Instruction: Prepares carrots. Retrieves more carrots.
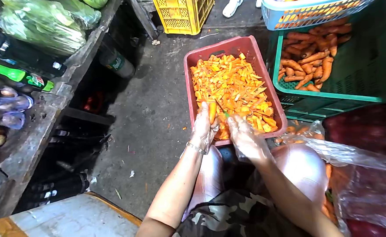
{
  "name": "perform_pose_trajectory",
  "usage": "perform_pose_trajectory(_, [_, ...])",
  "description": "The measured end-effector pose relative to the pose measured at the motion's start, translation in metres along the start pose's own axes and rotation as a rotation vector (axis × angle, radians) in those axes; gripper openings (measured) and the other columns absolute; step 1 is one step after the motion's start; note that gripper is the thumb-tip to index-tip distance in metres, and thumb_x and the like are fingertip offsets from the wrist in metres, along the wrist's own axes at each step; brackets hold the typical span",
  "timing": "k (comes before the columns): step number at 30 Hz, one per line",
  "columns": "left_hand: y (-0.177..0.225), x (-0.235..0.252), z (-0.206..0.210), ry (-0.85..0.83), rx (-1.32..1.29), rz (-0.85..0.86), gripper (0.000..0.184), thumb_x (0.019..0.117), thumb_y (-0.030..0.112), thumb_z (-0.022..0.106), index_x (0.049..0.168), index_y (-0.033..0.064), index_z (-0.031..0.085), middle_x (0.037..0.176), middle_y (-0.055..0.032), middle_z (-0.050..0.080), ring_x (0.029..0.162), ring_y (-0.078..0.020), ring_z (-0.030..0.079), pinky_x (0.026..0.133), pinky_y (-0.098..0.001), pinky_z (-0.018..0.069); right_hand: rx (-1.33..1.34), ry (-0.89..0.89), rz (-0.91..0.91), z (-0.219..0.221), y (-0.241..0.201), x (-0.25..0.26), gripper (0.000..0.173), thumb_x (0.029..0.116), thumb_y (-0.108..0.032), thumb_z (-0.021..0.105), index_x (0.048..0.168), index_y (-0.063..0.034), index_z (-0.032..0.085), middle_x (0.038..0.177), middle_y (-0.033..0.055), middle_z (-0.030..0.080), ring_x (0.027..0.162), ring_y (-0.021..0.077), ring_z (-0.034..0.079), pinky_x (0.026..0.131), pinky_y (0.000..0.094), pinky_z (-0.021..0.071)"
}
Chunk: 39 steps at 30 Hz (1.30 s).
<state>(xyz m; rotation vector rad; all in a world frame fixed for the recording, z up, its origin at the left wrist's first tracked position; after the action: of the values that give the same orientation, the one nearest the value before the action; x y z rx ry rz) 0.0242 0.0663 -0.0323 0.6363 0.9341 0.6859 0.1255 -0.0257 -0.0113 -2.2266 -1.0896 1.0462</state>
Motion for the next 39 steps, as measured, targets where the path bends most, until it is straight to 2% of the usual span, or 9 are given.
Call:
perform_pose_trajectory(3, [0.003,0.001,-0.004,0.074,-0.002,-0.005,0.03,0.1113,0.041,0.038,0.106,0.0169,0.055,0.069,0.0033,0.052,0.044,-0.0019,0.043,0.041,-0.0143,0.04,0.017,0.033,-0.149,0.005,-0.01,-0.021,0.041,0.1104,-0.035,0.041,0.13,-0.0084,0.065,0.109,0.0202,0.071,0.108,0.0359,0.068,0.094,0.0576,0.0503])
perform_pose_trajectory(8, [0.011,-0.001,-0.016,0.149,0.234,0.095,0.036,0.1128,0.042,0.03,0.124,0.0178,0.055,0.076,0.0024,0.056,0.052,-0.0041,0.048,0.047,-0.0175,0.0417,-0.036,0.016,-0.16,0.009,-0.017,-0.03,0.039,0.11,-0.032,0.044,0.127,-0.0045,0.066,0.107,0.0223,0.072,0.108,0.0381,0.068,0.096,0.0559,0.0491])
perform_pose_trajectory(13, [0.01,0.0,-0.019,0.18,0.323,0.108,0.038,0.1127,0.043,0.028,0.121,0.0178,0.055,0.075,0.002,0.05,0.054,-0.0063,0.046,0.05,-0.0205,0.0418,-0.047,0.037,-0.156,0.014,-0.018,-0.015,0.041,0.1103,-0.034,0.044,0.125,-0.0034,0.066,0.103,0.0216,0.072,0.107,0.038,0.068,0.097,0.0559,0.0482])
perform_pose_trajectory(18, [0.006,0.001,-0.013,0.109,0.304,0.095,0.033,0.1121,0.042,0.033,0.106,0.0169,0.054,0.066,0.0038,0.045,0.048,-0.0054,0.041,0.046,-0.0197,0.0394,-0.063,-0.035,0.009,0.009,-0.012,0.011,0.049,0.1119,-0.043,0.034,0.139,-0.012,0.06,0.126,0.0214,0.068,0.121,0.0405,0.063,0.099,0.064,0.0462])
perform_pose_trajectory(21, [0.006,-0.004,-0.006,0.064,0.326,0.083,0.038,0.113,0.041,0.029,0.117,0.0153,0.056,0.072,0.0024,0.05,0.051,-0.0056,0.045,0.048,-0.019,0.0416,0.044,-0.063,0.068,0.016,0.018,0.046,0.056,0.1126,-0.045,0.027,0.142,-0.0081,0.057,0.139,0.0227,0.06,0.131,0.041,0.056,0.107,0.0663,0.0406])
perform_pose_trajectory(24, [0.001,-0.001,0.001,0.013,0.095,0.0,0.042,0.1125,0.045,0.024,0.11,0.0175,0.056,0.071,0.0035,0.053,0.048,-0.0034,0.045,0.044,-0.0154,0.04,0.104,-0.007,0.07,0.013,0.028,0.041,0.054,0.1125,-0.045,0.027,0.138,-0.0093,0.058,0.129,0.0218,0.065,0.121,0.0392,0.062,0.1,0.065,0.045])
perform_pose_trajectory(27, [-0.004,0.001,0.0,0.006,-0.096,-0.065,0.036,0.1114,0.043,0.033,0.1,0.0176,0.055,0.064,0.0044,0.049,0.043,-0.0026,0.041,0.04,-0.0144,0.0377,0.056,0.015,-0.039,0.007,0.009,0.001,0.044,0.1113,-0.042,0.035,0.135,-0.0156,0.061,0.116,0.017,0.069,0.111,0.0348,0.066,0.094,0.0614,0.0503])
perform_pose_trajectory(32, [0.0,0.0,-0.01,0.089,0.003,0.021,0.03,0.1119,0.037,0.034,0.104,0.0199,0.058,0.066,0.0061,0.048,0.047,-0.0015,0.041,0.042,-0.0138,0.0349,0.011,0.118,-0.234,0.011,-0.01,-0.029,0.037,0.1083,-0.029,0.047,0.122,-0.003,0.069,0.096,0.0217,0.072,0.096,0.038,0.07,0.085,0.0567,0.0523])
perform_pose_trajectory(39, [0.003,-0.005,-0.016,0.166,0.281,0.04,0.036,0.1121,0.045,0.031,0.118,0.0196,0.056,0.072,0.0047,0.047,0.051,-0.0037,0.041,0.047,-0.0179,0.0372,-0.112,-0.011,-0.106,0.013,-0.012,-0.012,0.041,0.1108,-0.036,0.042,0.129,-0.0068,0.064,0.106,0.0213,0.071,0.109,0.0384,0.067,0.097,0.057,0.0485])
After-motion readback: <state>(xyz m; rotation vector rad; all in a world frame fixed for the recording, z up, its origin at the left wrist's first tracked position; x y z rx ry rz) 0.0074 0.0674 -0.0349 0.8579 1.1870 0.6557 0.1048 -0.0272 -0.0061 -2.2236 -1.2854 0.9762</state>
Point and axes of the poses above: each hand's wrist, its own x-axis towards the middle knuckle, its own z-axis out of the palm, y = z × x, the point moved 10 cm from there along x, towards the middle knuckle
